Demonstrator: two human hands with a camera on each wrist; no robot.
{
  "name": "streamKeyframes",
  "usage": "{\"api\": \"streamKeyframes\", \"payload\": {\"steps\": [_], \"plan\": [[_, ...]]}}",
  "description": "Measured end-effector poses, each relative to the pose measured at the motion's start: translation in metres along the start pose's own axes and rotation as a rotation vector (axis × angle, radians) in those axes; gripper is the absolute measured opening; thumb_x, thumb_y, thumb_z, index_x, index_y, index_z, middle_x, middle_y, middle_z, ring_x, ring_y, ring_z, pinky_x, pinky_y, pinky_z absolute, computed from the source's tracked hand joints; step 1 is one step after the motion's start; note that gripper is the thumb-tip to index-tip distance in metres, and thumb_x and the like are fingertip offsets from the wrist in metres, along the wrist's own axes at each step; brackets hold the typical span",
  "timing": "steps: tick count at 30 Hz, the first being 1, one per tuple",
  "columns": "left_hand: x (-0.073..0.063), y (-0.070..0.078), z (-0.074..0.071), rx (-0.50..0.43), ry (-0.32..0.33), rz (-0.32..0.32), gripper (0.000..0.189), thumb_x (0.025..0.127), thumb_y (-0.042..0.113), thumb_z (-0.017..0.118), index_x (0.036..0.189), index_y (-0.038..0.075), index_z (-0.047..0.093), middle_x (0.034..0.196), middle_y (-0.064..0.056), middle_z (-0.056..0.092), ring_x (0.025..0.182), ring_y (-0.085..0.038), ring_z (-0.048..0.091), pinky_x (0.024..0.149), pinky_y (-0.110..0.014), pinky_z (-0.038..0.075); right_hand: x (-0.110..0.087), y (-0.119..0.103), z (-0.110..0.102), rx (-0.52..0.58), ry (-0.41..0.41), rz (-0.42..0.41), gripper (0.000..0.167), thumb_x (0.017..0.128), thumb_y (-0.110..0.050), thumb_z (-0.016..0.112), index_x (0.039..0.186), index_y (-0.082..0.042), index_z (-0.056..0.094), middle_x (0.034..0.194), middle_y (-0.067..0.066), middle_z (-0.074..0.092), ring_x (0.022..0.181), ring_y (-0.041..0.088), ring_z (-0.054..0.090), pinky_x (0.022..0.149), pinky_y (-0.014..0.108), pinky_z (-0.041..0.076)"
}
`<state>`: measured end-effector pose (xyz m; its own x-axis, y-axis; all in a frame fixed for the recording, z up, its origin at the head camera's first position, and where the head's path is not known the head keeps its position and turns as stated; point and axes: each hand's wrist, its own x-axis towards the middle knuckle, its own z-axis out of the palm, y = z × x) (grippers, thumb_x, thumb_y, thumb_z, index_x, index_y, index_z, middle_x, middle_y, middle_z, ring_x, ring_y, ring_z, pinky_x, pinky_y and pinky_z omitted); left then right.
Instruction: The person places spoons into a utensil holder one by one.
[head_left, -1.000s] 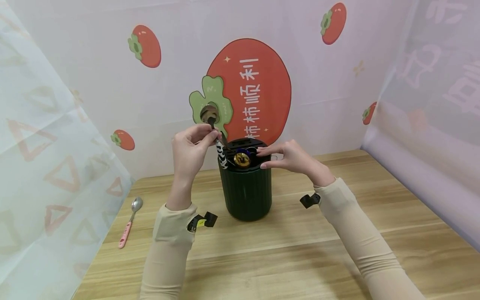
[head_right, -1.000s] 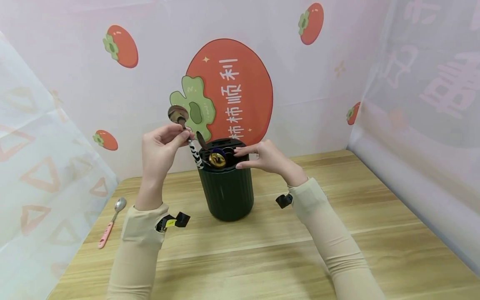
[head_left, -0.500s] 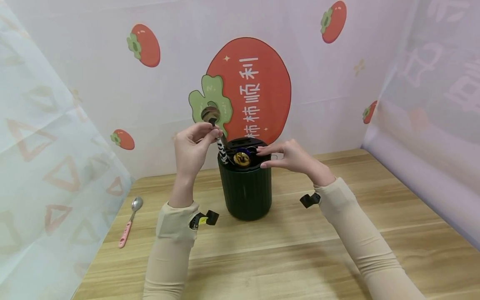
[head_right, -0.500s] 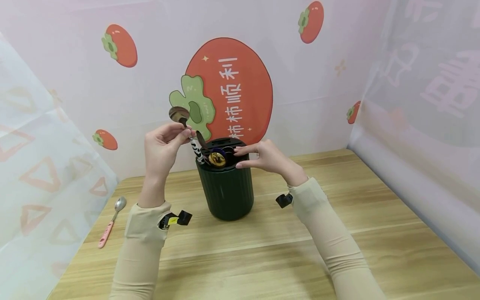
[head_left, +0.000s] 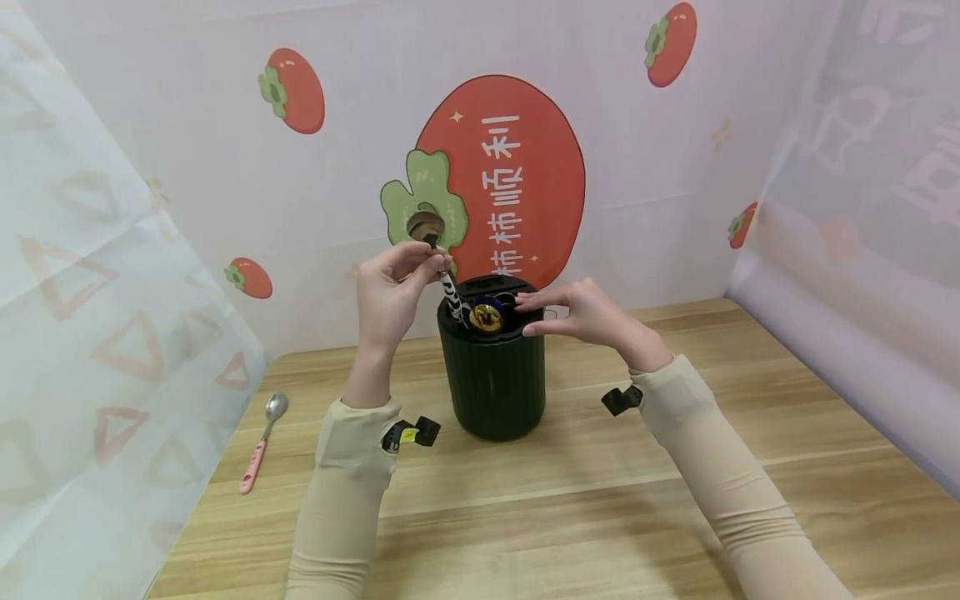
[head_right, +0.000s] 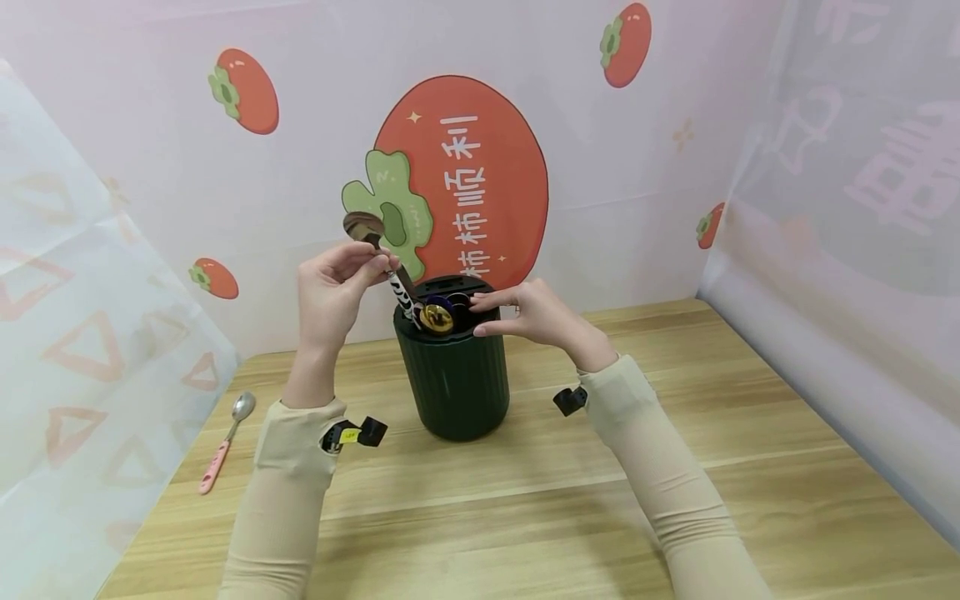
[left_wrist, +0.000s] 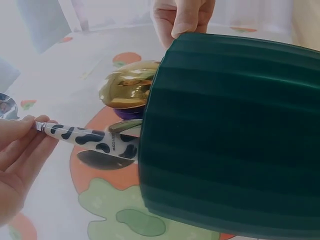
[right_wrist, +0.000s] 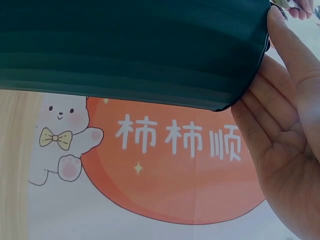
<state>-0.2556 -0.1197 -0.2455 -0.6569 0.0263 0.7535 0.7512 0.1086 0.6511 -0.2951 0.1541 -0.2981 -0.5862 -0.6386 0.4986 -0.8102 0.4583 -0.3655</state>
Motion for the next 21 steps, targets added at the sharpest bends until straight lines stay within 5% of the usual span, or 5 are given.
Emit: {"api": "streamKeyframes", "payload": {"steps": [6, 16, 21], "plan": [[0.001, -0.003, 0.005, 0.022, -0.025, -0.010, 0.013, 0.085, 0.000, 0.067, 0.094, -0.009, 0.068, 0.094, -0.024, 0.070, 0.082, -0.016, 0.071, 0.072, -0.027, 0.057, 0.000, 0.000, 0.000, -0.001, 0.003, 0.000, 0.039, 0.080, -0.040, 0.072, 0.114, -0.021, 0.071, 0.119, -0.005, 0.067, 0.090, 0.005, 0.067, 0.049, 0.023, 0.031], [-0.003, 0.018, 0.011, 0.124, -0.055, -0.063, 0.011, 0.085, -0.005, 0.065, 0.091, -0.014, 0.066, 0.092, -0.028, 0.069, 0.083, -0.032, 0.069, 0.072, -0.027, 0.057, 0.001, 0.001, 0.000, 0.014, -0.002, 0.014, 0.042, 0.080, -0.041, 0.073, 0.116, -0.021, 0.070, 0.119, -0.005, 0.067, 0.090, 0.006, 0.067, 0.050, 0.023, 0.033], [-0.004, 0.001, 0.008, 0.174, -0.050, -0.092, 0.012, 0.086, -0.003, 0.065, 0.091, -0.013, 0.068, 0.091, -0.027, 0.070, 0.083, -0.036, 0.069, 0.072, -0.027, 0.057, 0.000, 0.001, 0.001, 0.023, -0.004, 0.016, 0.040, 0.080, -0.040, 0.073, 0.115, -0.021, 0.070, 0.119, -0.004, 0.067, 0.090, 0.007, 0.067, 0.049, 0.023, 0.032]]}}
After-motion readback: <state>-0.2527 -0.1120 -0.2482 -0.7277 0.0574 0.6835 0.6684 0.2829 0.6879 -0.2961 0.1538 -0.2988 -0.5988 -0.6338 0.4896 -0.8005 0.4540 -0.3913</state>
